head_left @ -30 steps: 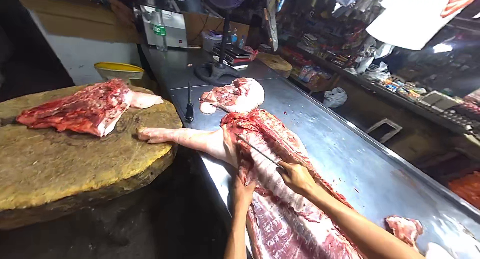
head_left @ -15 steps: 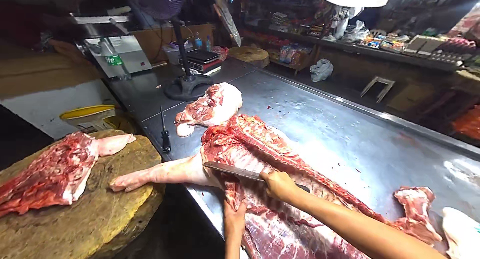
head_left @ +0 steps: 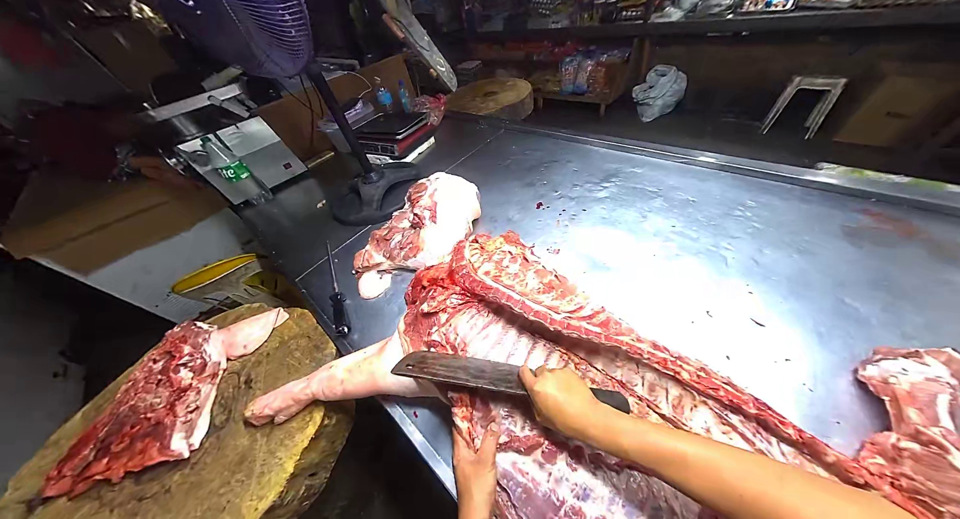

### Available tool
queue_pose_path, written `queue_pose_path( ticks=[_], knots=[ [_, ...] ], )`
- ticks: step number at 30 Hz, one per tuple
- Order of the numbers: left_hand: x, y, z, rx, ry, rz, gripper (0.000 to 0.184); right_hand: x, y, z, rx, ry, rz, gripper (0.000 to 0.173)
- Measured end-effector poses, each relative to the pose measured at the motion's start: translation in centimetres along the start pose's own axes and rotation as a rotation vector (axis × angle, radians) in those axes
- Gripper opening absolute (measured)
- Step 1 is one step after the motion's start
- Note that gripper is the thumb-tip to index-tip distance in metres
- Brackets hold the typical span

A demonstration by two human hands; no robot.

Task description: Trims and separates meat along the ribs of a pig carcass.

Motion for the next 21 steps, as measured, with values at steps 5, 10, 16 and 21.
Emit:
queue_pose_path(
  ticks=[5, 10, 16, 21],
  knots=[
    [0.4, 0.1, -0.1, 0.012, 0.012, -0.019, 0.076, 0.0, -0.2, 0.1, -0.032, 0.025, -0.009, 0.034],
    [0.1, 0.1, 0.0, 0.009, -0.001, -0.013, 0.075, -0.2, -0.1, 0.1, -0.047, 0.047, 0.022, 0.032],
    [0.0, 0.1, -0.1, 0.027, -0.004, 0.002, 0.075, 2.1, 3.8, -2.3, 0.059, 0.040, 0.018, 0.033],
    [0.0, 0.0, -0.2, 0.032, 0.012, 0.038, 0.076, 5.2, 5.7, -8.7, 0.215, -0.128, 0.056, 0.030]
  ],
)
Point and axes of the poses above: each hand's wrist, its own x-axis away from the middle knuckle, its own y-axis out of the back of the hand, z = x × y, the point moved 10 cm from there along -x, towards the middle knuckle, and after that the axes turned 7 degrees about x, right-handed, at the moved point
